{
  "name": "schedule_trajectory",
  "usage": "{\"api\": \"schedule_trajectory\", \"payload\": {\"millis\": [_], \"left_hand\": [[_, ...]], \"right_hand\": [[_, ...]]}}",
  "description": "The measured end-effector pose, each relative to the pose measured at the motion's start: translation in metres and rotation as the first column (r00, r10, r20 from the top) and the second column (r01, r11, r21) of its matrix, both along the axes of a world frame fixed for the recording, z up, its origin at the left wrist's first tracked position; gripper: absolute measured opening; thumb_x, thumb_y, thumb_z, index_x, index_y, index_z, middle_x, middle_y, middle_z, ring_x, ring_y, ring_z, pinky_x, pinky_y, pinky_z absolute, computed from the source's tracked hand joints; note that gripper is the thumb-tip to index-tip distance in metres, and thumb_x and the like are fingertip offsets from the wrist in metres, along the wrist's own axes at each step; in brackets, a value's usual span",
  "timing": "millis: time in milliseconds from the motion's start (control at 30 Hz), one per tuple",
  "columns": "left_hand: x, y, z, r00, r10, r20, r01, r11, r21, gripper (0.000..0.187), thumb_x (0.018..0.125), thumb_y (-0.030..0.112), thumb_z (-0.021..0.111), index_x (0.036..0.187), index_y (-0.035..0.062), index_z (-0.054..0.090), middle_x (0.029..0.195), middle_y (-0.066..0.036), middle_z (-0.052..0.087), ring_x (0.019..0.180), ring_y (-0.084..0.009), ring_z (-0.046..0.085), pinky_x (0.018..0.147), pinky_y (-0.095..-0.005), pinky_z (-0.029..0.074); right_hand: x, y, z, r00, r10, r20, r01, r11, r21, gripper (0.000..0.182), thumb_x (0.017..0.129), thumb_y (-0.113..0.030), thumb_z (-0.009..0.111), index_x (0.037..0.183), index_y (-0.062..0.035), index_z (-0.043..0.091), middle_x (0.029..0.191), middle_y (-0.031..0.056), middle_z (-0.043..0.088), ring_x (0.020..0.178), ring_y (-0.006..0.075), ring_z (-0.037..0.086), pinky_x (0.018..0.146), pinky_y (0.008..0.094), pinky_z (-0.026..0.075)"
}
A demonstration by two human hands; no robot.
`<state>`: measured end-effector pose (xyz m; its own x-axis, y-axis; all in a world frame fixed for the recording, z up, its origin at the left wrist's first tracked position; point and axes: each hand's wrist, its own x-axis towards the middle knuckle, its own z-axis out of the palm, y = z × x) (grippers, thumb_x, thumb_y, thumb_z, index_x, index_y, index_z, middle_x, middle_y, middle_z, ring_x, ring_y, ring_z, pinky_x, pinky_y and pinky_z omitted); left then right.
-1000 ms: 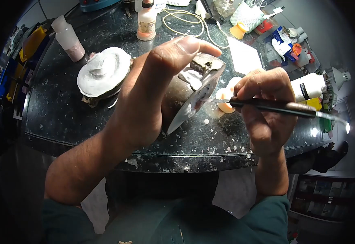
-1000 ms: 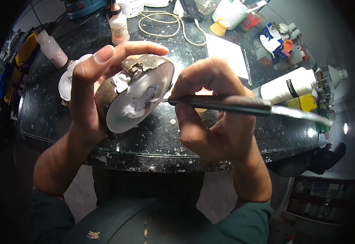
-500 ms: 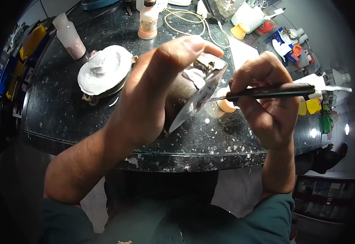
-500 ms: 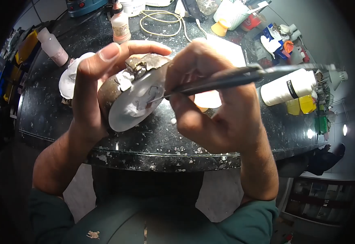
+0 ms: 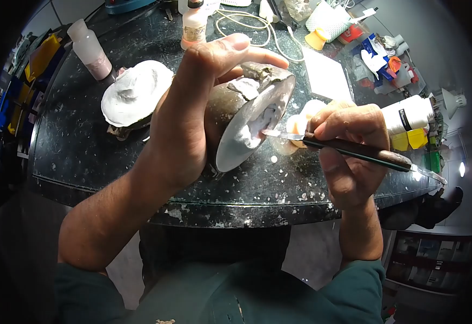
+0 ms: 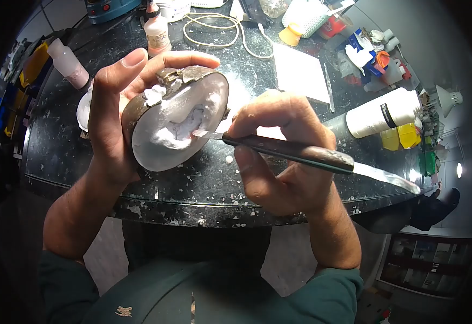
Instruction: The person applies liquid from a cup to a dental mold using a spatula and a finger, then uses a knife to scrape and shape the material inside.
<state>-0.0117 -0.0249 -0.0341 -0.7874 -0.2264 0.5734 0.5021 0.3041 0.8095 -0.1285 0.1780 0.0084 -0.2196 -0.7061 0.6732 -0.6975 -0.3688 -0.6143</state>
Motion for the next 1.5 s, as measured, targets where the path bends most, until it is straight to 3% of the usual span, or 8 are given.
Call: {"api": "schedule_trajectory", "payload": {"millis": [300, 367, 700, 800, 900, 967, 1067, 1500], "left_hand": [[0.003, 0.019, 0.018, 0.997, 0.032, 0.067, -0.046, 0.972, 0.23, 0.073, 0.102, 0.059, 0.025, 0.133, -0.0011, 0.052, 0.128, -0.027, 0.06, 0.11, -0.0274, 0.068, 0.093, -0.0357, 0.057], [0.003, 0.021, 0.021, 0.995, -0.018, 0.099, -0.016, 0.942, 0.335, 0.079, 0.1, 0.061, 0.025, 0.131, -0.006, 0.052, 0.128, -0.026, 0.061, 0.11, -0.0265, 0.068, 0.094, -0.0355, 0.056], [0.0, 0.021, 0.019, 0.988, -0.061, 0.145, -0.006, 0.905, 0.425, 0.089, 0.095, 0.066, 0.028, 0.131, -0.0109, 0.053, 0.122, -0.023, 0.064, 0.107, -0.024, 0.069, 0.093, -0.0339, 0.055], [0.002, 0.017, 0.016, 0.99, -0.064, 0.123, 0.006, 0.904, 0.427, 0.084, 0.097, 0.064, 0.027, 0.131, -0.0087, 0.053, 0.124, -0.024, 0.062, 0.106, -0.0243, 0.069, 0.093, -0.0329, 0.056], [0.002, 0.01, 0.007, 0.997, 0.031, 0.073, -0.042, 0.988, 0.148, 0.064, 0.105, 0.056, 0.028, 0.14, 0.005, 0.046, 0.129, -0.029, 0.059, 0.107, -0.0274, 0.069, 0.09, -0.0338, 0.058], [-0.005, 0.007, -0.009, 0.971, -0.013, -0.24, 0.002, 0.999, -0.044, 0.041, 0.11, 0.042, 0.032, 0.145, 0.0222, 0.035, 0.132, -0.034, 0.054, 0.108, -0.0323, 0.069, 0.086, -0.0361, 0.061], [-0.005, -0.003, -0.009, 0.972, -0.027, -0.232, -0.018, 0.981, -0.192, 0.04, 0.109, 0.032, 0.041, 0.147, 0.0324, 0.027, 0.131, -0.036, 0.053, 0.107, -0.0352, 0.069, 0.083, -0.0382, 0.062], [-0.006, -0.007, -0.009, 0.958, -0.054, -0.283, -0.032, 0.956, -0.291, 0.048, 0.106, 0.027, 0.051, 0.147, 0.0325, 0.026, 0.132, -0.036, 0.054, 0.106, -0.0354, 0.07, 0.083, -0.0389, 0.062]], "right_hand": [[0.003, 0.003, -0.009, 0.997, 0.036, -0.063, -0.042, 0.994, -0.104, 0.022, 0.086, 0.002, 0.067, 0.106, 0.0039, 0.057, 0.094, 0.0124, 0.064, 0.085, 0.0242, 0.066, 0.076, 0.0373, 0.054], [0.004, 0.007, -0.011, 0.99, 0.006, -0.139, -0.011, 0.999, -0.034, 0.03, 0.094, -0.018, 0.069, 0.107, -0.0003, 0.049, 0.092, 0.0169, 0.061, 0.083, 0.0212, 0.061, 0.077, 0.0365, 0.053], [0.003, 0.004, -0.009, 0.991, 0.041, -0.13, -0.048, 0.998, -0.048, 0.022, 0.086, 0.001, 0.067, 0.105, 0.001, 0.057, 0.09, 0.012, 0.066, 0.083, 0.0242, 0.067, 0.076, 0.0367, 0.053], [0.003, 0.002, -0.009, 0.993, 0.058, -0.099, -0.065, 0.996, -0.067, 0.021, 0.086, 0.001, 0.066, 0.104, 0.0016, 0.057, 0.09, 0.0119, 0.066, 0.082, 0.0238, 0.066, 0.075, 0.0364, 0.053], [0.005, 0.002, -0.006, 0.996, 0.055, -0.068, -0.058, 0.997, -0.045, 0.019, 0.086, 0.001, 0.066, 0.103, 0.0023, 0.058, 0.09, 0.0118, 0.065, 0.082, 0.0234, 0.066, 0.074, 0.0357, 0.053], [0.005, 0.001, -0.004, 0.996, 0.057, -0.064, -0.06, 0.997, -0.048, 0.018, 0.086, 0.002, 0.066, 0.102, 0.0025, 0.058, 0.09, 0.0119, 0.065, 0.081, 0.0234, 0.066, 0.073, 0.0354, 0.053], [0.003, 0.001, -0.003, 0.996, 0.059, -0.062, -0.062, 0.997, -0.04, 0.017, 0.085, 0.002, 0.064, 0.101, 0.0029, 0.058, 0.09, 0.0121, 0.065, 0.081, 0.0234, 0.066, 0.073, 0.0352, 0.053], [0.0, -0.001, -0.005, 0.991, 0.115, -0.063, -0.119, 0.991, -0.054, 0.02, 0.083, 0.003, 0.063, 0.102, 0.0028, 0.058, 0.09, 0.0132, 0.067, 0.081, 0.0237, 0.065, 0.074, 0.0351, 0.053]]}}
